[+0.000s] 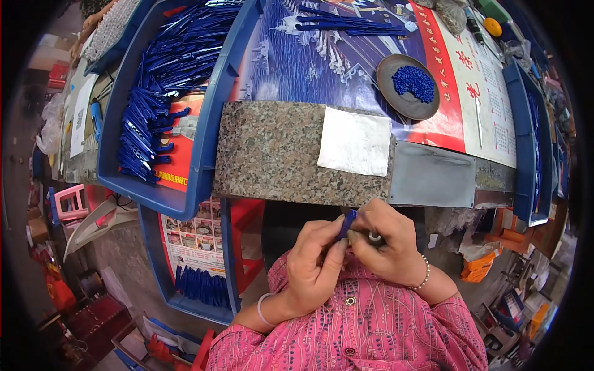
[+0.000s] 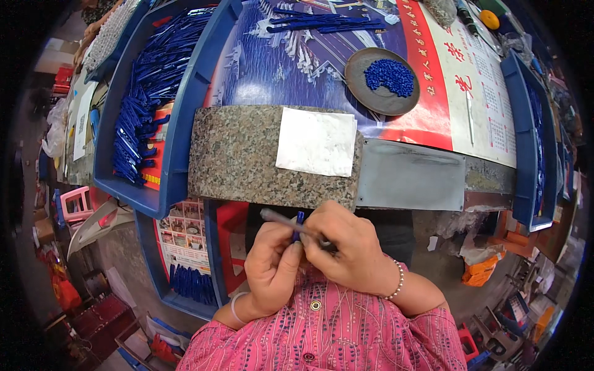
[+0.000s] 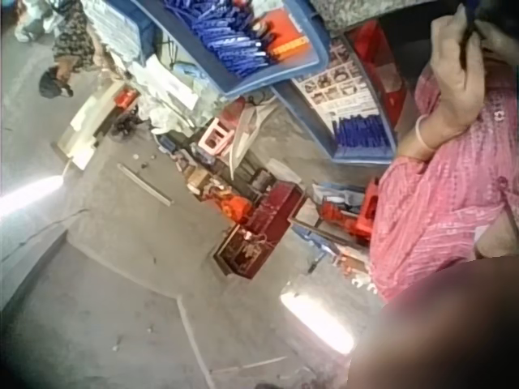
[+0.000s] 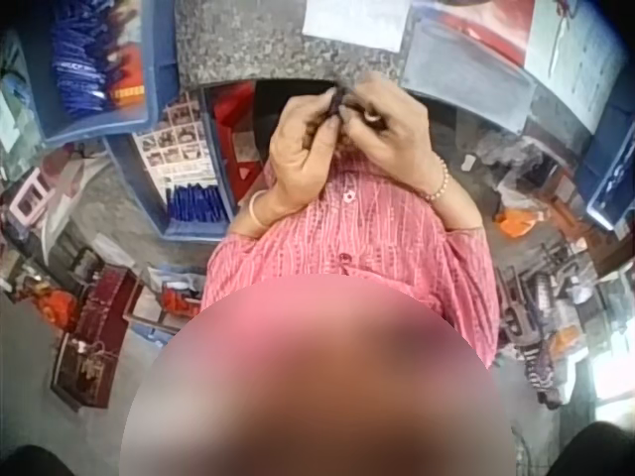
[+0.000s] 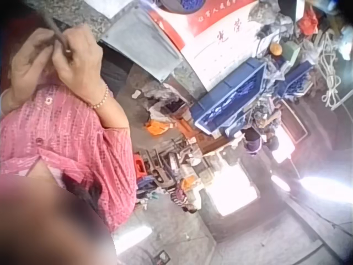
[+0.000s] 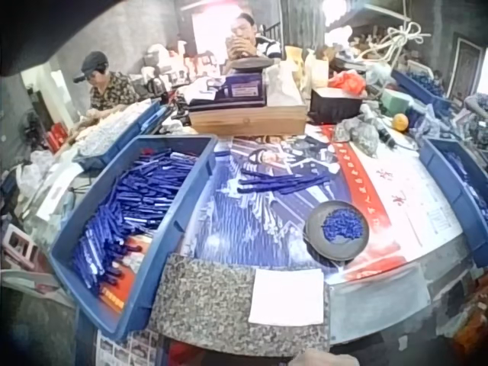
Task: Assembling individual components of blue pens at a manual workstation on a production floor.
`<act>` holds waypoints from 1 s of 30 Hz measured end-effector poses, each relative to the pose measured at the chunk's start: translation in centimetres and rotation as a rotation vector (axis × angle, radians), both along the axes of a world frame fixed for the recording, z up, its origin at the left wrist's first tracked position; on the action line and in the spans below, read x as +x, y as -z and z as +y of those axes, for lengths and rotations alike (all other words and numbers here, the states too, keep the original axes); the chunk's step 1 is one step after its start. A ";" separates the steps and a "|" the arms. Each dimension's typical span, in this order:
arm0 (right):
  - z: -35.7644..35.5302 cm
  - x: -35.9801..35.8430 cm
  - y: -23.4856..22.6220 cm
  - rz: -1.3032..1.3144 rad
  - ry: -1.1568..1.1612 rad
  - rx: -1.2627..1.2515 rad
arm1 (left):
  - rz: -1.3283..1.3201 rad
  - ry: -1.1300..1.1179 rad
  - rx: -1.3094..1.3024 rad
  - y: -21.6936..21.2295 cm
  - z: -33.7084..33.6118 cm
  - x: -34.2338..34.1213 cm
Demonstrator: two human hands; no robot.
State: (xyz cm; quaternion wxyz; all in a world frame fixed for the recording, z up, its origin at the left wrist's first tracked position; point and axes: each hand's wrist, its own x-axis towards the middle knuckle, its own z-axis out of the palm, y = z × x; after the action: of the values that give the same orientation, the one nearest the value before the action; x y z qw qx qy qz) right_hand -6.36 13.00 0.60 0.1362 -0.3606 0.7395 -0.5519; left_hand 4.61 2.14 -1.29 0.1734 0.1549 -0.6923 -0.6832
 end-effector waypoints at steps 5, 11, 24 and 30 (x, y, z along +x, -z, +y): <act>0.8 -0.5 -0.2 -0.359 -0.010 0.062 | -0.067 0.060 0.357 -0.8 -0.2 -0.3; 1.1 -0.2 -0.5 -0.589 0.064 0.044 | -0.142 0.116 0.477 -0.9 -0.3 -0.5; 2.5 -0.8 -0.5 -0.688 0.103 -0.030 | -0.245 0.110 0.609 -1.7 0.5 -1.6; 3.1 -0.8 0.1 -0.582 0.015 -0.072 | -0.282 0.107 0.680 -1.9 0.1 -2.0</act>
State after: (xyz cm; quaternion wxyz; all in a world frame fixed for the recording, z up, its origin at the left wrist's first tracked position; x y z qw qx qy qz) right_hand -7.16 16.12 0.47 0.3254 -0.1863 0.6521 -0.6589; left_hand 2.62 2.24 0.57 -0.0210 0.2598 -0.4500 -0.8541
